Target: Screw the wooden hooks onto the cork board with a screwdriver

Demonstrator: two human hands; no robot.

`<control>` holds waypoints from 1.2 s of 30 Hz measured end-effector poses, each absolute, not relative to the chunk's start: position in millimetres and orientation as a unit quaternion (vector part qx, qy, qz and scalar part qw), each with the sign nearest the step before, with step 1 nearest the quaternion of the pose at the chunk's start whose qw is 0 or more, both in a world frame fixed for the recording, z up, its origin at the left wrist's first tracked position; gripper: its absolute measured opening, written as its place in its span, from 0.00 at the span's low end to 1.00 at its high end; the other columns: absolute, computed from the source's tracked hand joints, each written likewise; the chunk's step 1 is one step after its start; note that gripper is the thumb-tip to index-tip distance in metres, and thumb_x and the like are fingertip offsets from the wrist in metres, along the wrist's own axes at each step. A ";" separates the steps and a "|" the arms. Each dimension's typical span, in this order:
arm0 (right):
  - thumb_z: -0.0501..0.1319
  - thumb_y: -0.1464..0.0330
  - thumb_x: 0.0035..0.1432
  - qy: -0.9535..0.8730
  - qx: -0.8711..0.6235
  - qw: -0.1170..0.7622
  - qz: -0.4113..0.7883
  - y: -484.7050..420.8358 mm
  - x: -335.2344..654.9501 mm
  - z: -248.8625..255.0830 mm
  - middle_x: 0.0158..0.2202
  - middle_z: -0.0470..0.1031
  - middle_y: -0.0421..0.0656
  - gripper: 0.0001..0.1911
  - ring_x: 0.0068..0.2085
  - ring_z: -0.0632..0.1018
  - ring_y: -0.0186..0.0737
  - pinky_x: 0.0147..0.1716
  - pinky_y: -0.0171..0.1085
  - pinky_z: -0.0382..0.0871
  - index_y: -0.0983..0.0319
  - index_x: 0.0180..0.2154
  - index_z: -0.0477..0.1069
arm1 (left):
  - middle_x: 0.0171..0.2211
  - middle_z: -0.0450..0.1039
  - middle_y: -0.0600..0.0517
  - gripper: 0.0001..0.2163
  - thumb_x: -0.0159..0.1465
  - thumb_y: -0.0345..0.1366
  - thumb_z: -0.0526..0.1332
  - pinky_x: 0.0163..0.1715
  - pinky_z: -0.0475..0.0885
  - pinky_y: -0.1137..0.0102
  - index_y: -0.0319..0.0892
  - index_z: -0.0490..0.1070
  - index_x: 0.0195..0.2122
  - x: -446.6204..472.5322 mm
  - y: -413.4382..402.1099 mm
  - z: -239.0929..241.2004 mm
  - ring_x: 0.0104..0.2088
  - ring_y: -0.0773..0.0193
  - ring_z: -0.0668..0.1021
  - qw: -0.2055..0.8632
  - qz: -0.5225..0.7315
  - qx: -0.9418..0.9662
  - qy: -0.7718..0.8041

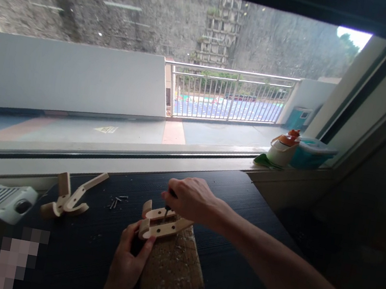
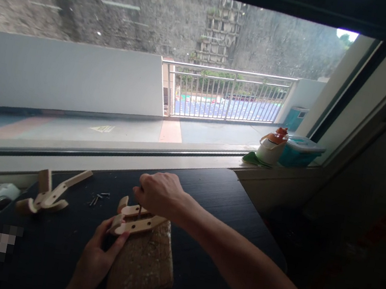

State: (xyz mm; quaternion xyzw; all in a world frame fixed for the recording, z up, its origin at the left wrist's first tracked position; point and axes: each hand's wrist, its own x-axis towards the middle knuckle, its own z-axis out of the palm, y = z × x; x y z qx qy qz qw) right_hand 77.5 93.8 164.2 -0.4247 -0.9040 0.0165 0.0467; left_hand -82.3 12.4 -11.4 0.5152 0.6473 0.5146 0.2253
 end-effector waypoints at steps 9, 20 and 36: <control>0.49 0.62 0.61 -0.909 -0.416 0.040 0.003 86.5 93.1 153.0 0.29 0.77 0.47 0.16 0.32 0.78 0.43 0.29 0.36 0.59 0.62 0.34 0.72 | 0.41 0.74 0.49 0.19 0.52 0.50 0.61 0.45 0.71 0.62 0.45 0.68 0.42 -82.5 12.9 -5.6 0.43 0.56 0.76 0.208 0.498 0.513 0.667; 0.51 0.67 0.61 -0.964 -0.259 0.055 0.035 85.7 96.6 154.8 0.31 0.75 0.43 0.10 0.34 0.75 0.37 0.31 0.35 0.56 0.62 0.34 0.69 | 0.41 0.73 0.50 0.19 0.52 0.49 0.61 0.46 0.70 0.62 0.46 0.68 0.42 -83.4 13.2 -8.5 0.43 0.57 0.76 0.208 0.502 0.515 0.663; 0.49 0.68 0.60 -0.960 -0.269 0.067 0.028 93.7 97.2 148.9 0.27 0.73 0.42 0.10 0.32 0.73 0.36 0.30 0.35 0.55 0.62 0.30 0.67 | 0.41 0.73 0.50 0.19 0.53 0.49 0.60 0.46 0.71 0.63 0.45 0.68 0.42 -82.8 12.4 -6.4 0.42 0.57 0.76 0.208 0.488 0.517 0.672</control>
